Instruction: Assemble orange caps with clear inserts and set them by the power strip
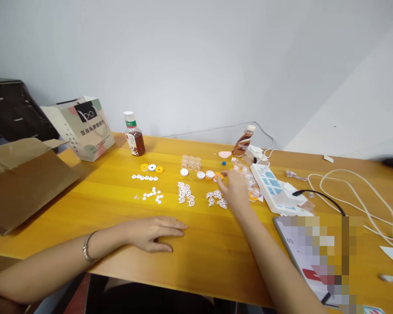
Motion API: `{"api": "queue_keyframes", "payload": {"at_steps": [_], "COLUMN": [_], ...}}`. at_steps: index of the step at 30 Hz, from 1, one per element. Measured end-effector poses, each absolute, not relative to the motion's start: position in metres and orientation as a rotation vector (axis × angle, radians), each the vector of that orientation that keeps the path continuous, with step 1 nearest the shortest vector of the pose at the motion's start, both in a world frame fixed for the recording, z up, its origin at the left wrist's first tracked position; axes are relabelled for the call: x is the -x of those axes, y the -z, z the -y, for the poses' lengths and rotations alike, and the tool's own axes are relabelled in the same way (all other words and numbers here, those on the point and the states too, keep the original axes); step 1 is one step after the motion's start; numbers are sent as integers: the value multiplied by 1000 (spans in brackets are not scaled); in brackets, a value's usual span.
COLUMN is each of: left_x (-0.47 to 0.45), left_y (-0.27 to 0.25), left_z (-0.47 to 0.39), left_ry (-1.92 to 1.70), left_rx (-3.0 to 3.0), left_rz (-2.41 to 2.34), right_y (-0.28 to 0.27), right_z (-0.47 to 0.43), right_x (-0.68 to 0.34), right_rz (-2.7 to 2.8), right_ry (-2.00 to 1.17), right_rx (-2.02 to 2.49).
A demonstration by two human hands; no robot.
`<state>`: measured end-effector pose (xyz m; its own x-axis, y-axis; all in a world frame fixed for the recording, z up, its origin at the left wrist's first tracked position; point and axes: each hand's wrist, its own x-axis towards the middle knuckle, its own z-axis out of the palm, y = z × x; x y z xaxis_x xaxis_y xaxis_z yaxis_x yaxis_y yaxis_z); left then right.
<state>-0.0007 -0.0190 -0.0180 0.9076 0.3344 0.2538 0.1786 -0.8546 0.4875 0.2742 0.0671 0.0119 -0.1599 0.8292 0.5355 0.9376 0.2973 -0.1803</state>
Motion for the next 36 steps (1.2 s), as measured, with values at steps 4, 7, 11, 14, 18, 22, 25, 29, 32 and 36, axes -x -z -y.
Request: {"api": "queue_keyframes", "payload": {"at_steps": [4,7,11,14,18,22,25,29,32,36], "left_x": [2,9,33,62,98,115,115,115,114,97], "left_y": [13,6,0,0,4,10,11,11,7,-6], "left_z": [19,12,-14,-40,-64,-73,-75,-74,-72,-62], "left_ry": [-529,-679,-1042,-1083,-634,-534,-534,-574,-639,-811], "left_rx": [-2658,-2712,-2681,-2494,-2238,-2210,-2191,-2155,-2147,-2229], "left_rz": [-388,-595,-1116,-1732,-2211,-2187,-2166,-2185,-2186,-2081], "right_y": [14,31,34,29,24,22,22,21,20,19], "right_z": [-25,-2,3,0,-1,-1,-1,-2,-3,-3], "right_x": [-228,-204,-195,-196,-198,-199,-199,-201,-202,-203], "right_rz": [2202,2337,2406,2401,2399,2377,2368,2389,2392,2387], "right_ry": [85,-115,-300,-425,-569,-642,-672,-696,-705,-743], "right_rx": [1293,1132,1148,1162,1170,1180,1173,1159,1156,1148]}}
